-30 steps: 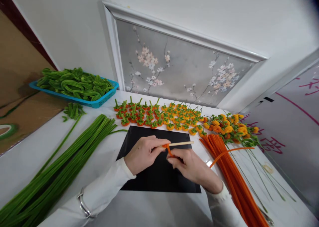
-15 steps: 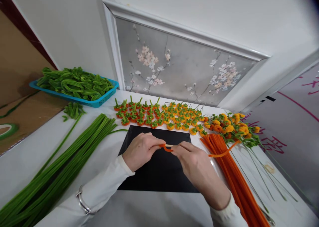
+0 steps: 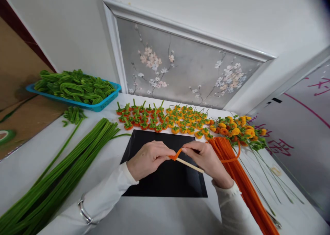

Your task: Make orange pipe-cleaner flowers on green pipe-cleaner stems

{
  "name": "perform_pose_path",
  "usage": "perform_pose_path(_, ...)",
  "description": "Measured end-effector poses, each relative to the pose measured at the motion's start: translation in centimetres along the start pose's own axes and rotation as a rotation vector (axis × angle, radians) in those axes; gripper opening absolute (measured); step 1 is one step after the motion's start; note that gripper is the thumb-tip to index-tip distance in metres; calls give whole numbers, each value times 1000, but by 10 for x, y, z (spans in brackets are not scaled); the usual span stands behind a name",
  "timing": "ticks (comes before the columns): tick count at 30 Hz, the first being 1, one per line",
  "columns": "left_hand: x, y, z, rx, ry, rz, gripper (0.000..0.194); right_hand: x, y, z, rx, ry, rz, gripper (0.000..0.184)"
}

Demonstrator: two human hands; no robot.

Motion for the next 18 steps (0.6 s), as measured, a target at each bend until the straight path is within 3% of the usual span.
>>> perform_pose_path(4,-7,0,0,-25,-78,-30,24,21,-3,-2,19,179,80,30)
perform_pose_path(9,-15,8,-3,-113,-177,11,36,31,3,-4,0,163,109,32)
perform_pose_path(14,-12,15,-4,-166,-137,121,30,44,9,-10,-15,275,66,35)
perform_pose_path(18,-6,20,-4,-225,-50,78,29,40,16,-15,-29,306,61,34)
Point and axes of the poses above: each hand's wrist, its own z-axis towards the middle knuckle, its own x-axis out of the palm, y = z × x, the point moved 9 cm from there along z, towards the middle knuckle, and after that the axes turned 3 degrees about z, right-handed, at the moved point
